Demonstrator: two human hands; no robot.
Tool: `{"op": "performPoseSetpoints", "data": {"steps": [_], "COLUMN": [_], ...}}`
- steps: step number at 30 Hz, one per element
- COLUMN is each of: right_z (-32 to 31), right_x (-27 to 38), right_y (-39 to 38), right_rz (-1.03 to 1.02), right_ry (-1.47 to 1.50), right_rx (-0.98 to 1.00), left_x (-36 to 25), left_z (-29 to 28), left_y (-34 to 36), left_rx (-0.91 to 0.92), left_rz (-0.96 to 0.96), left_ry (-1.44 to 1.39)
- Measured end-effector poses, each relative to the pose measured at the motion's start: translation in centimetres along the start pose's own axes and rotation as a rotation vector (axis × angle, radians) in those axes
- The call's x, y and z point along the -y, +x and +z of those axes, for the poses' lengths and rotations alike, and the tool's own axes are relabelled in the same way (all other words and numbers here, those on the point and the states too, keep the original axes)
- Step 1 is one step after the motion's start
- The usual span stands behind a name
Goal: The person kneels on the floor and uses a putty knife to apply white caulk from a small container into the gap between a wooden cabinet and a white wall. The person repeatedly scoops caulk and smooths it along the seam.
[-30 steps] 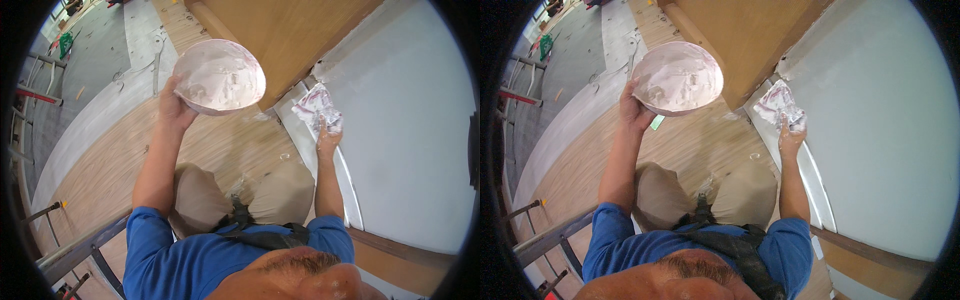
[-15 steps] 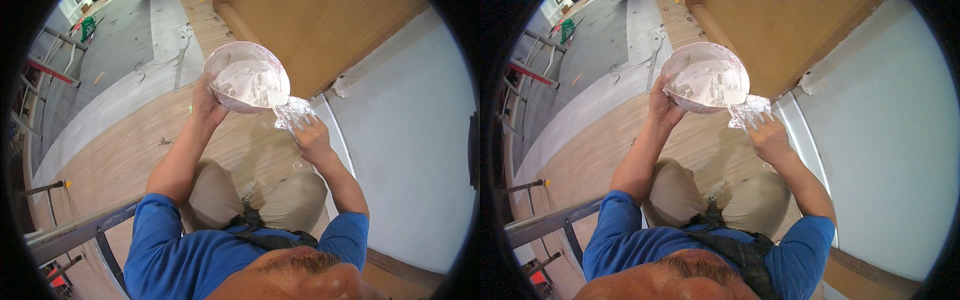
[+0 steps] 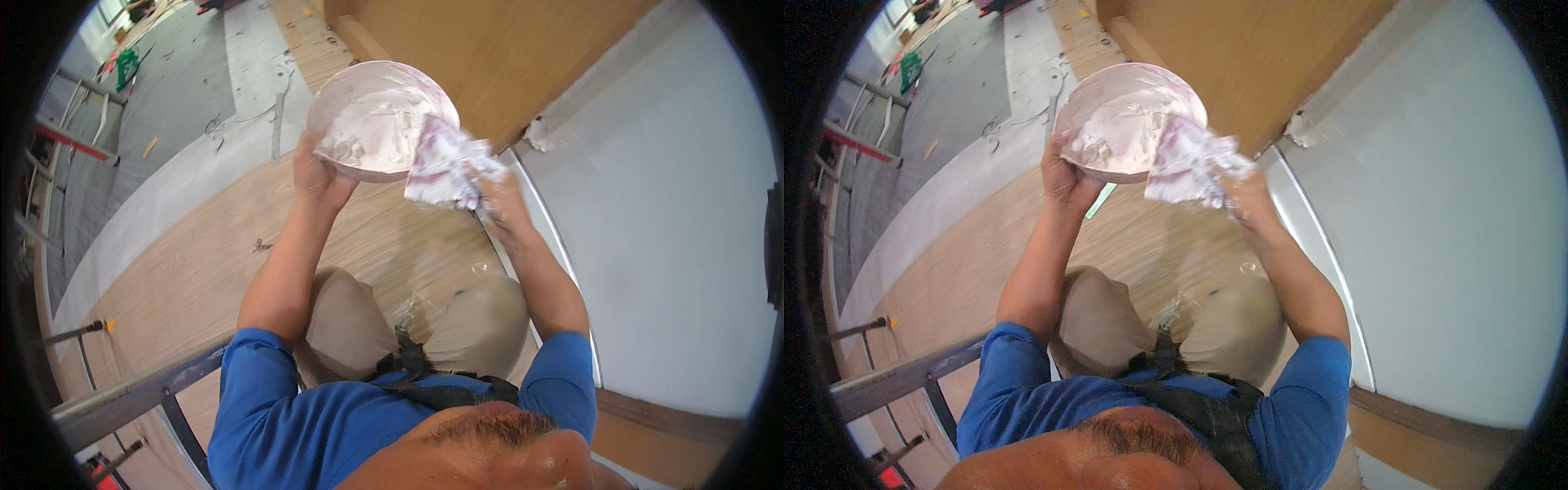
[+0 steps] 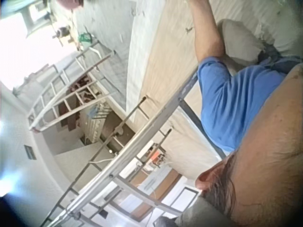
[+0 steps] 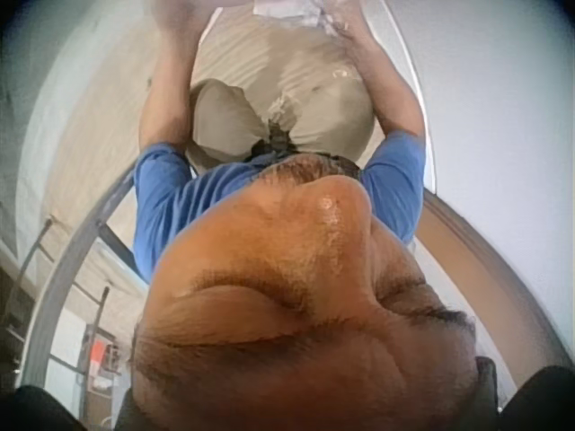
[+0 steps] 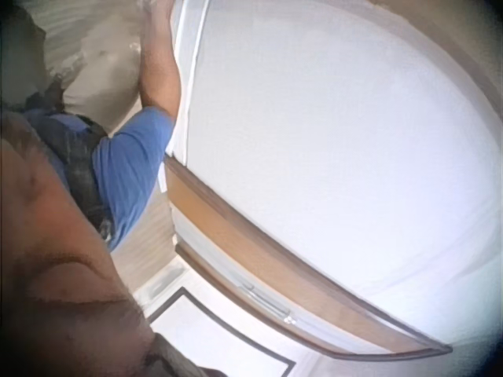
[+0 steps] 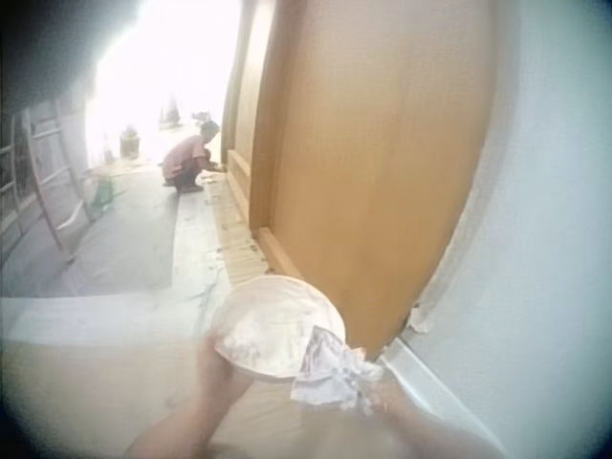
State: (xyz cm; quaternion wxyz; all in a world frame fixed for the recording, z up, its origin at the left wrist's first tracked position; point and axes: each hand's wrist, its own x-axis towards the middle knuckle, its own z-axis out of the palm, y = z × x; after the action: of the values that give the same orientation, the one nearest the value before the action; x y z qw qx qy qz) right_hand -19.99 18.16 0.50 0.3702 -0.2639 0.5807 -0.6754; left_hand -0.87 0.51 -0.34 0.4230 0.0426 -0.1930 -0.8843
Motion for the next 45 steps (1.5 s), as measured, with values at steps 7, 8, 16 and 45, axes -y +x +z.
{"op": "performPoseSetpoints", "data": {"steps": [7,8,16,45], "right_z": [-2.4,-3.2,-13.3,-18.4], "right_x": [-0.1,0.1,-5.4,-17.3], "right_y": [-1.5,-1.7,-1.4,8.4], "right_rz": [0.258,0.273,0.022,0.231], "right_ry": [0.002,0.002,-0.32,0.327], "right_rx": [0.244,0.254,-0.347,-0.478], "left_x": [-1.3,-1.1,-2.8,-2.7], "left_z": [-0.3,-0.3,-0.6,-0.6], "left_y": [-0.1,0.0,0.2,-0.6], "left_rx": [-0.035,-0.041,0.03,-0.068], "left_rz": [0.068,0.083,0.2,0.182], "left_ry": [0.032,0.035,0.006,0.159]}}
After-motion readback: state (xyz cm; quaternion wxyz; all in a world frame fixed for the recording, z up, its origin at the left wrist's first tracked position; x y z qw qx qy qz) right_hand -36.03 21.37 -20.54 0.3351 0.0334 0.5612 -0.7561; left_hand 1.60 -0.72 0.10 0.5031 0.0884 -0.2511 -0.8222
